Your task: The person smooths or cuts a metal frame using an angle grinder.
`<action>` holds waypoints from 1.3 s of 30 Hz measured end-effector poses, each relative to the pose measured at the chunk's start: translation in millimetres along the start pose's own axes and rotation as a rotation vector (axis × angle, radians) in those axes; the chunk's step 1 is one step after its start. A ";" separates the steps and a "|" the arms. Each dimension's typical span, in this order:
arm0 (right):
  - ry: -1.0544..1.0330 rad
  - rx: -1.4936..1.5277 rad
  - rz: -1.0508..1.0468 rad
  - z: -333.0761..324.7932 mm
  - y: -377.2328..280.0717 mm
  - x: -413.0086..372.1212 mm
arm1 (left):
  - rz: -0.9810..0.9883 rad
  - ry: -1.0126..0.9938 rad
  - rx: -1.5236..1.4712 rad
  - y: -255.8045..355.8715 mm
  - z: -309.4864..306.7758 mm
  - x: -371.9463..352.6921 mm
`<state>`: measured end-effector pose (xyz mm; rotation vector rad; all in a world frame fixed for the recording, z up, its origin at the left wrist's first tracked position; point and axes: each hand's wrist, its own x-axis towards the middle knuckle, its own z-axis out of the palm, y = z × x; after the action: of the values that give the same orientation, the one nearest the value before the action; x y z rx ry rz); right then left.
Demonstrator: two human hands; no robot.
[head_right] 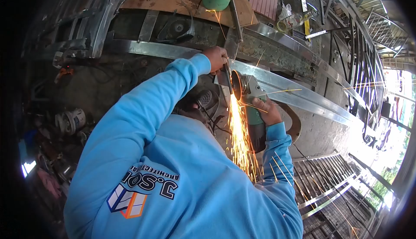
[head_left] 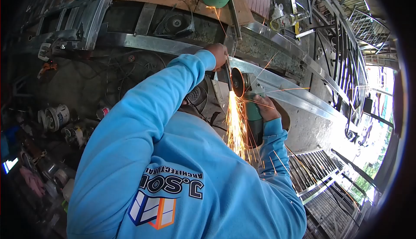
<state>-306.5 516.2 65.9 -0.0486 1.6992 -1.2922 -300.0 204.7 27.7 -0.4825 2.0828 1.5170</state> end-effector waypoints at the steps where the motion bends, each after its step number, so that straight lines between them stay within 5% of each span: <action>1: 0.009 0.017 0.030 1.0 -0.8 -1.1 | -0.003 0.001 0.001 0.6 0.1 -0.7; 39: -0.005 0.037 -0.049 12.5 -14.4 1.8 | 0.004 0.004 0.043 1.2 0.4 0.3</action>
<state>-305.7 500.0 76.0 -0.0719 1.6782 -1.3579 -300.8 205.4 28.4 -0.4651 2.1162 1.4715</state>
